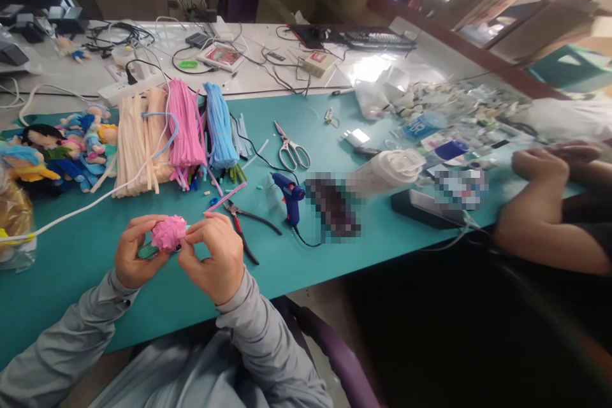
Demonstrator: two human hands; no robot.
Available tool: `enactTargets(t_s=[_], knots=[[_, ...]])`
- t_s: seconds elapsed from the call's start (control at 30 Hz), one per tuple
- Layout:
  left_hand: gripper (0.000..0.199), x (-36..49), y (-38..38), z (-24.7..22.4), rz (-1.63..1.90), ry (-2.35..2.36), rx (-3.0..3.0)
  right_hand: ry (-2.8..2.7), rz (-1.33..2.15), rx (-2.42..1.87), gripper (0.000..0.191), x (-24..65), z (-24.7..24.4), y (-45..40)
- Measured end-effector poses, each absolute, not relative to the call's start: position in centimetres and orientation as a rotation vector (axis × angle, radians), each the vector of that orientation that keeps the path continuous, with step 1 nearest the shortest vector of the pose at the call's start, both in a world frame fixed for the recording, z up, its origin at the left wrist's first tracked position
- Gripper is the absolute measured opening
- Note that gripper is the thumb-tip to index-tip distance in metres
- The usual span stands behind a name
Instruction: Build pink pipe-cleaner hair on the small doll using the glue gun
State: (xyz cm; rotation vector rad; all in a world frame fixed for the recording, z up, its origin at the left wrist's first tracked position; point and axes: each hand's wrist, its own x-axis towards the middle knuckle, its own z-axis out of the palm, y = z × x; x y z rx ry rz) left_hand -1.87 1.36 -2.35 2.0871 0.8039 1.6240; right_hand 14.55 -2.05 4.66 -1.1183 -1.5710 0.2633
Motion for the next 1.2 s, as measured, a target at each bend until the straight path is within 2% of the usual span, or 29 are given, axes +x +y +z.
enactTargets(t_s=[0.2, 0.73, 1.0, 1.2], knots=[[0.053, -2.0, 1.4, -2.4, 1.611, 0.783, 2.077, -1.598, 0.344, -1.118, 0.016, 14.9, 5.0, -2.2], [0.055, -1.8, 1.4, -2.3, 1.588, 0.705, 1.987, -1.776, 0.28, -1.051, 0.011, 15.2, 4.8, -1.8], [0.038, -1.6, 0.9, -1.7, 1.52, 0.8, 1.613, -1.641, 0.347, -1.125, 0.015, 16.1, 5.2, -1.9], [0.035, -1.8, 0.9, -1.7, 1.472, 0.853, 1.541, -1.673, 0.337, -1.111, 0.014, 15.9, 5.1, -2.0]])
